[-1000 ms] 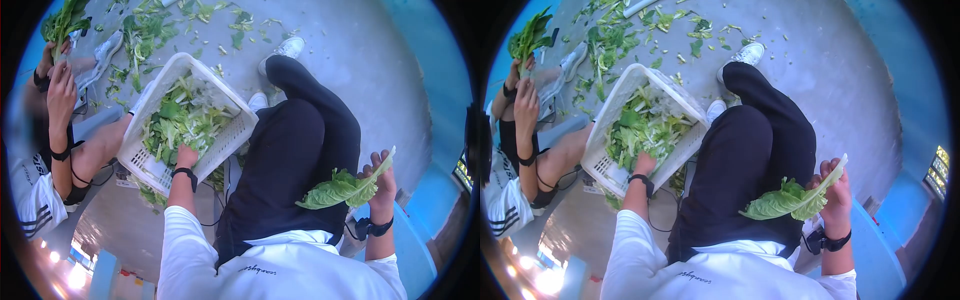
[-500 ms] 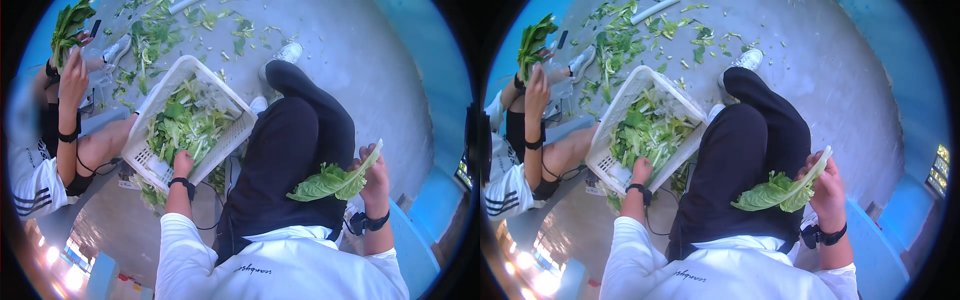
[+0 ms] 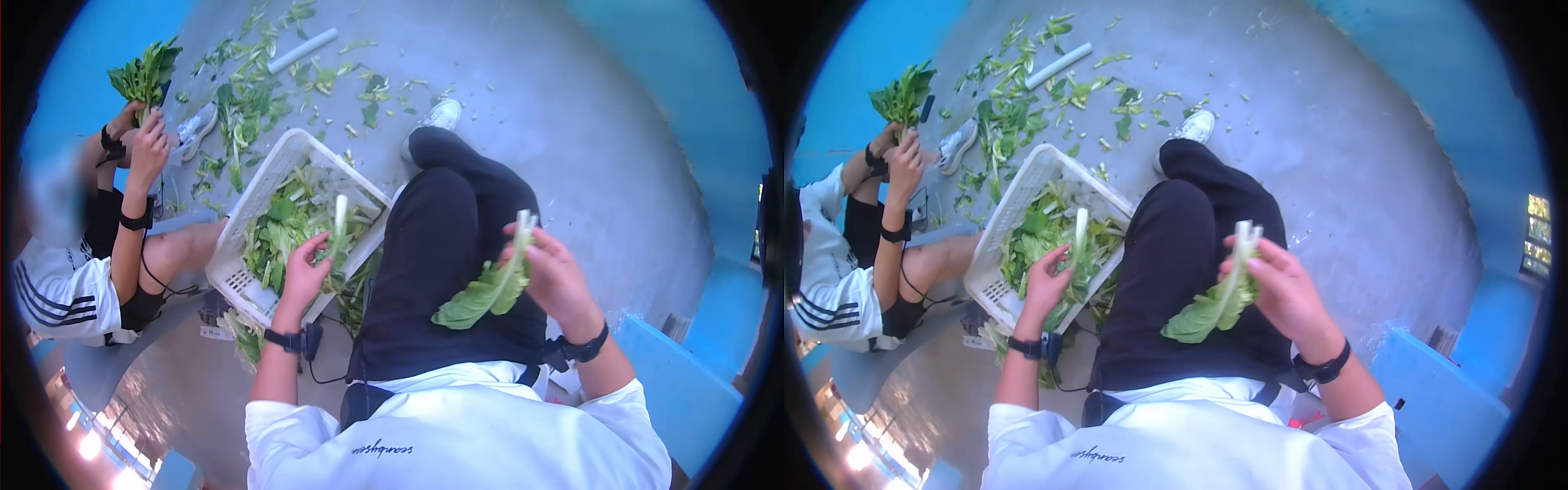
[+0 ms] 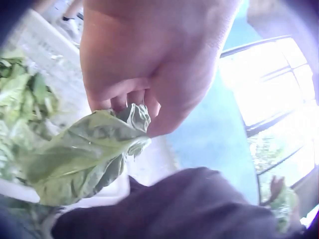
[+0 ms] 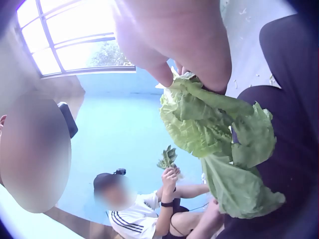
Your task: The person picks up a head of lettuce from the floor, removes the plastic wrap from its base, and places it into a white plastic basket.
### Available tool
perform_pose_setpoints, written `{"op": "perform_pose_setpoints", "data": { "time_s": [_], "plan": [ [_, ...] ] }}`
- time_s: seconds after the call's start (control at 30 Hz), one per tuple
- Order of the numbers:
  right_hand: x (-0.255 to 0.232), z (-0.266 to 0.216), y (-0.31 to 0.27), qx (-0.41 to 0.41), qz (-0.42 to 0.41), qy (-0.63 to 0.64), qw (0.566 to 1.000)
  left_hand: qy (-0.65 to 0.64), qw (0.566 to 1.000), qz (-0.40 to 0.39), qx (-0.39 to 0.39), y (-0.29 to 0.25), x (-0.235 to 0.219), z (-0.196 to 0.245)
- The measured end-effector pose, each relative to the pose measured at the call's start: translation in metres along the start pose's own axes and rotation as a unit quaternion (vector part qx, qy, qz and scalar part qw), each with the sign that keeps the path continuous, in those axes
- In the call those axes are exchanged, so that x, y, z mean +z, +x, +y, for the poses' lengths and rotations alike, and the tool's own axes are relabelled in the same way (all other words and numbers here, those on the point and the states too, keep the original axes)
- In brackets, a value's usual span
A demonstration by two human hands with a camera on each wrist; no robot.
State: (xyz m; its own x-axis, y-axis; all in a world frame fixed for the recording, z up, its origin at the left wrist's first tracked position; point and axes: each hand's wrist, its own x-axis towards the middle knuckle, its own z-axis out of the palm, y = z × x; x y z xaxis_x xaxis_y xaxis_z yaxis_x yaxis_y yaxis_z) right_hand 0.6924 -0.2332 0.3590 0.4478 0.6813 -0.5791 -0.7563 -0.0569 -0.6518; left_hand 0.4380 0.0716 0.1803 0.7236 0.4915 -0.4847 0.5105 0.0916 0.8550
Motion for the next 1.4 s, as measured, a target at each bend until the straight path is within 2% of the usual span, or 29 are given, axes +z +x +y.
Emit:
{"op": "perform_pose_setpoints", "data": {
  "time_s": [0.03,0.1,0.13,0.17,0.23,0.3,0.37,0.43,0.47,0.57,0.63,0.7,0.8,0.83,0.9,1.03,1.07,1.1,1.2,1.27,1.3,1.33,1.4],
  "plan": [
    [0.002,0.008,-0.002,0.012,-0.016,0.005,1.000,-0.024,0.999,-0.006,0.042,-0.011,0.011,0.031],
    [0.017,0.015,-0.007,0.022,-0.034,0.034,0.999,0.071,0.995,-0.004,0.074,-0.037,0.036,0.096],
    [0.025,0.018,-0.007,0.016,-0.041,0.013,0.999,0.090,0.987,-0.017,0.129,-0.051,0.048,0.127],
    [0.033,0.019,-0.008,0.017,-0.047,0.010,0.999,0.097,0.972,-0.032,0.212,-0.059,0.059,0.139],
    [0.041,0.028,-0.010,-0.005,-0.074,0.063,0.995,0.098,0.957,-0.079,0.261,-0.083,0.077,0.168],
    [0.042,0.030,-0.013,-0.044,-0.105,0.078,0.990,0.107,0.944,-0.113,0.290,-0.095,0.092,0.173],
    [0.034,0.032,-0.017,-0.033,-0.121,0.074,0.989,0.096,0.941,-0.138,0.295,-0.105,0.101,0.173],
    [0.031,0.031,-0.022,-0.032,-0.103,0.073,0.991,0.071,0.942,-0.163,0.284,-0.112,0.102,0.175],
    [0.030,0.031,-0.023,-0.031,-0.095,0.073,0.992,0.061,0.931,-0.182,0.312,-0.106,0.100,0.165],
    [0.036,0.024,-0.024,-0.070,-0.064,0.058,0.994,0.081,0.934,-0.072,0.340,-0.098,0.101,0.165],
    [0.045,0.020,-0.023,-0.085,-0.075,0.052,0.992,0.027,0.954,-0.161,0.252,-0.096,0.100,0.165],
    [0.037,0.025,-0.019,-0.051,-0.076,0.078,0.993,-0.013,0.948,-0.259,0.182,-0.093,0.096,0.166],
    [0.034,0.024,-0.017,-0.069,-0.062,0.076,0.993,-0.028,0.914,-0.367,0.168,-0.079,0.080,0.156],
    [0.035,0.023,-0.017,-0.074,-0.046,0.077,0.993,-0.035,0.905,-0.388,0.173,-0.076,0.075,0.152],
    [0.037,0.020,-0.009,-0.103,-0.056,0.104,0.988,-0.075,0.909,-0.379,0.158,-0.074,0.072,0.141],
    [0.027,0.012,0.006,-0.080,-0.038,0.156,0.984,-0.129,0.914,-0.368,0.112,-0.055,0.054,0.126],
    [0.025,0.008,0.010,-0.083,-0.034,0.158,0.983,-0.175,0.930,-0.305,0.107,-0.046,0.046,0.111],
    [0.022,0.004,0.014,-0.085,-0.029,0.161,0.983,-0.244,0.943,-0.225,0.032,-0.039,0.038,0.097],
    [0.018,-0.008,0.026,-0.094,0.010,0.164,0.982,-0.174,0.982,0.047,-0.055,0.020,0.006,0.002],
    [0.016,-0.017,0.035,-0.093,0.033,0.152,0.983,-0.019,0.984,0.118,-0.130,0.050,-0.022,-0.102],
    [0.012,-0.020,0.040,-0.089,0.036,0.146,0.985,0.101,0.978,0.122,-0.138,0.059,-0.034,-0.157],
    [0.007,-0.023,0.045,-0.085,0.039,0.141,0.986,0.219,0.957,0.123,-0.144,0.062,-0.045,-0.191],
    [0.003,-0.025,0.051,-0.080,0.048,0.141,0.986,0.329,0.923,0.135,-0.147,0.071,-0.064,-0.198]
  ]
}}
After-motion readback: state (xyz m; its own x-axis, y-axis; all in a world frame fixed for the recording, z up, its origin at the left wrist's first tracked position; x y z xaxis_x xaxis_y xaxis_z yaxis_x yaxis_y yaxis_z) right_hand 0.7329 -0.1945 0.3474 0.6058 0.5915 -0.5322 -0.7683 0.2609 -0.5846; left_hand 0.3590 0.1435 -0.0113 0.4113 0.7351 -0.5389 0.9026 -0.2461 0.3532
